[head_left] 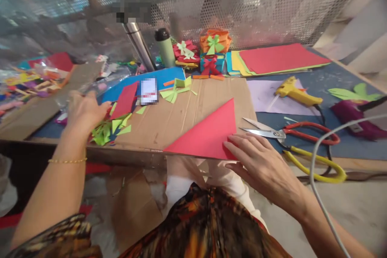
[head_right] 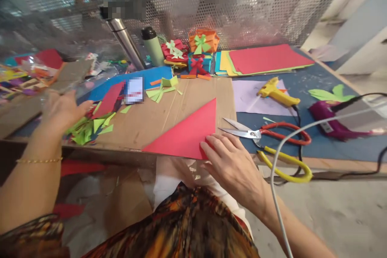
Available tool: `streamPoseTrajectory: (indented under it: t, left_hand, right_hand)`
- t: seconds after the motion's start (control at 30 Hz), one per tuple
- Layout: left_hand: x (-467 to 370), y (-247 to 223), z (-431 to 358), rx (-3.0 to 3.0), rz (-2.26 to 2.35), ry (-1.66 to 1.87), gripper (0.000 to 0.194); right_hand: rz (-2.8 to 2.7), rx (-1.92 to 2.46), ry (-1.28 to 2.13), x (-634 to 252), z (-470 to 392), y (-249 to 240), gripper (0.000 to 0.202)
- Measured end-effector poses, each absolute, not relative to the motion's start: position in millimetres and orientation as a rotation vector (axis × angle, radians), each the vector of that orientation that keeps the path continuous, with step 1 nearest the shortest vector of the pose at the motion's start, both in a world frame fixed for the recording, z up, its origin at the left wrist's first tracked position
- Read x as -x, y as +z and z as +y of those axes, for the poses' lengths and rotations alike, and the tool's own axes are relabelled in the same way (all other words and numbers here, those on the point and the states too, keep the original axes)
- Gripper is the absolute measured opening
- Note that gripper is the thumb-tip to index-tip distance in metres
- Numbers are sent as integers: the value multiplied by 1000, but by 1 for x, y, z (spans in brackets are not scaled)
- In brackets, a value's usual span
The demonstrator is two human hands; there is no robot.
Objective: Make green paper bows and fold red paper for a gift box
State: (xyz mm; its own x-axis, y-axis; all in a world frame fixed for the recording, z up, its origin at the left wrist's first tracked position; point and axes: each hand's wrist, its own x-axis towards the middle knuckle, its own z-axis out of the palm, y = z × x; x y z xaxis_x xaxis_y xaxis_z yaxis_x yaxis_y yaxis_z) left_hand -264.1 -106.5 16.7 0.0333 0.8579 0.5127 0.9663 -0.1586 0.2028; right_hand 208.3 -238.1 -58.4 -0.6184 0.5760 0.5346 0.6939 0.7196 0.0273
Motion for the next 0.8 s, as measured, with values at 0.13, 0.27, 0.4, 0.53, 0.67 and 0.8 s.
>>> streamPoseTrajectory:
  t: [0.13, 0.27, 0.4, 0.53, 0.67, 0.8]
  left_hand:
    - [197, 16, -152, 2109, -1613, -767, 78]
    - [115, 1, -199, 2798, -997, -610, 42]
    - [71, -15, -209, 2822, -734, -657, 34]
    - [61, -20, -197, 2802, -683, -824, 29]
    - [61, -19, -191, 2831, -918, -999, 25]
    - [67, -12, -183, 2652, -1407, -1106, 41]
  right_hand:
    - [-2407, 907, -330, -205, -238, -54, 21]
    - [-2333, 884, -353, -201, -232, -50, 25]
    - [-2189, 786, -261, -196, -226, -46, 21]
    - [-2054, 719, -185, -193, -219, -44, 13]
    - [-1910, 857, -194, -197, -215, -45, 28]
    - [-1817, 1045, -232, -215, -224, -50, 44]
